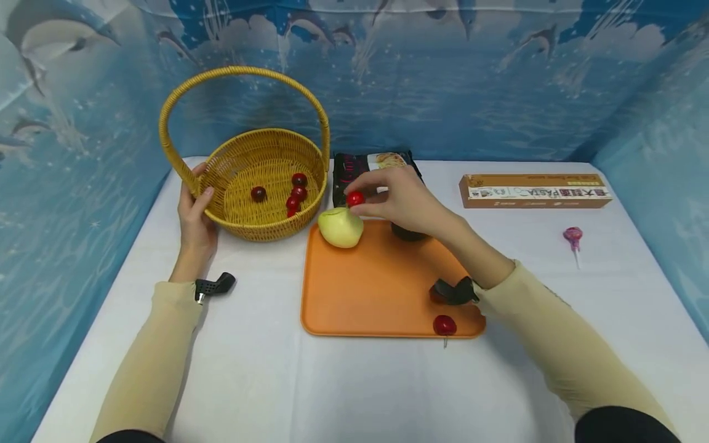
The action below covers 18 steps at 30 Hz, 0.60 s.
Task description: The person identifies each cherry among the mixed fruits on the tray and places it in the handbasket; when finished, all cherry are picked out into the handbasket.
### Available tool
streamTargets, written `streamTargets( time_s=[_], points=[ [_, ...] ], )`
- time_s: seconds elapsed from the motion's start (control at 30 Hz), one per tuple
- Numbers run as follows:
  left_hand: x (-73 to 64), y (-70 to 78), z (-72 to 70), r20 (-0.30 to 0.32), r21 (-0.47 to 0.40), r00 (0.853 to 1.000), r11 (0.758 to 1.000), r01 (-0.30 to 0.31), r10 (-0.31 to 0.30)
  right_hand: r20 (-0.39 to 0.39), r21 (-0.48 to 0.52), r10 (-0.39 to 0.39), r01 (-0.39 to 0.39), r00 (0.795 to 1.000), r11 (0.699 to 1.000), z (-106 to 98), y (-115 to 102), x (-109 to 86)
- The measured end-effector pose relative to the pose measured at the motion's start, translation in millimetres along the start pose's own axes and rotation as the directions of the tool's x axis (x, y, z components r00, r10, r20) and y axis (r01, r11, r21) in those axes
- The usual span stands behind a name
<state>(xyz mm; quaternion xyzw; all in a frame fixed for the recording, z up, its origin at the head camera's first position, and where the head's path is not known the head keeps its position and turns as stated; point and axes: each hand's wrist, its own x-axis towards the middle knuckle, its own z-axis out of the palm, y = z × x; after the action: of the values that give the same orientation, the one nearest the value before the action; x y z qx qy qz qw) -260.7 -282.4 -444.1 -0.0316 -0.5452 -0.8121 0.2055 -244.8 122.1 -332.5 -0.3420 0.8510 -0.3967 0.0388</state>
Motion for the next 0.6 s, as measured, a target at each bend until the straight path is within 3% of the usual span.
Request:
streamTargets(
  time_s=[0.27, 0.6],
  points=[
    [-0.1, 5.3, -1.7, -0.012, -0.004, 1.0, 1.0, 0.014, -0.014, 0.032, -0.025, -0.041, 0.042, 0.999, 0.999, 26.4, -16.9, 55.1],
    [-0.7, 2.4, 2.5, -0.002, -0.006, 1.0, 1.0, 0.02, -0.02, 0.032, -0.046, 0.053, -0.051, 0.998, 0.998, 62.9, -24.8, 96.7]
  ],
)
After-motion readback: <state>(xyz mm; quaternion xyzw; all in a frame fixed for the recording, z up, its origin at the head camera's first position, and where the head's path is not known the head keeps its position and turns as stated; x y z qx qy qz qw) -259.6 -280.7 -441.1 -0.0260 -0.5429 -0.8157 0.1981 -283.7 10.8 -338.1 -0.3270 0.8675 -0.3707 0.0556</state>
